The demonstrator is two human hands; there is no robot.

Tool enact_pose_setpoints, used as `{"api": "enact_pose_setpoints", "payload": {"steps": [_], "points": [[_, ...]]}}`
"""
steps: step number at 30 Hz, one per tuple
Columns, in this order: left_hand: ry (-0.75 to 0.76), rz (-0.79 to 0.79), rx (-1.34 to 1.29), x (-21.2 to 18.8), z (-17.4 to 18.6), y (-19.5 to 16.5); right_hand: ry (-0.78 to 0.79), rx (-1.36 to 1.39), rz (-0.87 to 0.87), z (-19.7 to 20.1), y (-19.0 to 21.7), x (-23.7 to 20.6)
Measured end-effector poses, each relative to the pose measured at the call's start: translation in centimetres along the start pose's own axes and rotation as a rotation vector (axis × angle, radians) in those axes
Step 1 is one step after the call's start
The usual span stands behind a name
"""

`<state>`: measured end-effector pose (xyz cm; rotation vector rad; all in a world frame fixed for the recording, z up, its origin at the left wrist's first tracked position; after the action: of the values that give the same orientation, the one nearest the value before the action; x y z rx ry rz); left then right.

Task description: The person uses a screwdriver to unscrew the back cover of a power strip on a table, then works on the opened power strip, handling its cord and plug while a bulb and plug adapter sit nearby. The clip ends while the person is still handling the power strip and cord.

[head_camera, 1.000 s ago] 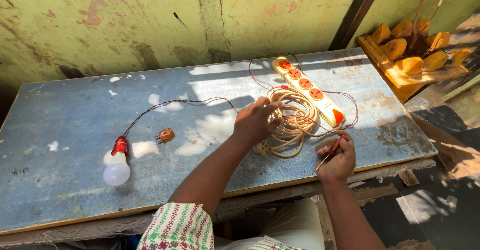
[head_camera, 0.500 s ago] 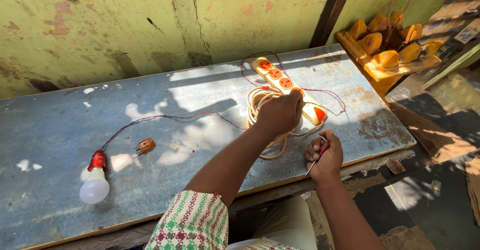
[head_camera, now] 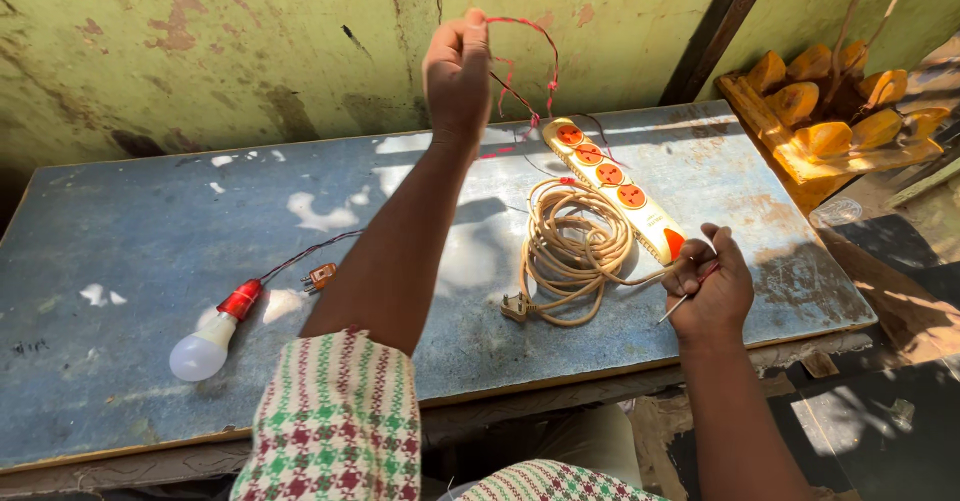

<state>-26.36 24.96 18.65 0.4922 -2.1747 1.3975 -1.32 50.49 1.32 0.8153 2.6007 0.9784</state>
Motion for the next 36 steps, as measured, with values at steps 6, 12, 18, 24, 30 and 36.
{"api": "enact_pose_setpoints", "payload": {"steps": [6,12,18,24,30,36], "points": [[0.053,-0.142,-0.13,1.7,14.6,-9.1,0.01,-0.057,0.039,-0.7,-2.9,-3.8],[-0.022,-0.312,0.046,0.5,28.9,-21.0,0.092,-0.067,0.025,-4.3,-5.0,-5.4],[-0.192,-0.446,0.451,-2.7,38.7,-27.2,0.179,-0.109,-0.012,-8.0,-7.7,-6.7],[-0.239,-0.32,0.901,-10.0,41.7,-24.5,0.211,-0.161,-0.05,-10.7,-10.1,-8.2],[0.037,0.064,1.412,-17.2,42.4,-20.4,0.217,-0.203,-0.062,-11.9,-10.6,-9.0],[0.141,0.223,1.593,-19.2,44.6,-17.9,0.233,-0.235,-0.05,-11.8,-10.8,-9.4]]}}
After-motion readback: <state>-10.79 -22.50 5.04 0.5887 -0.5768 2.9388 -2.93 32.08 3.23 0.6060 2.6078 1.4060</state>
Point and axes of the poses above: each hand's wrist, its own x-axis towards the middle knuckle, its own z-axis out of the back of the hand, y = z × x, the point moved 2 cm from there along x, towards the middle knuckle, and after that the axes turned 2 degrees about y, right-handed, at the moved point
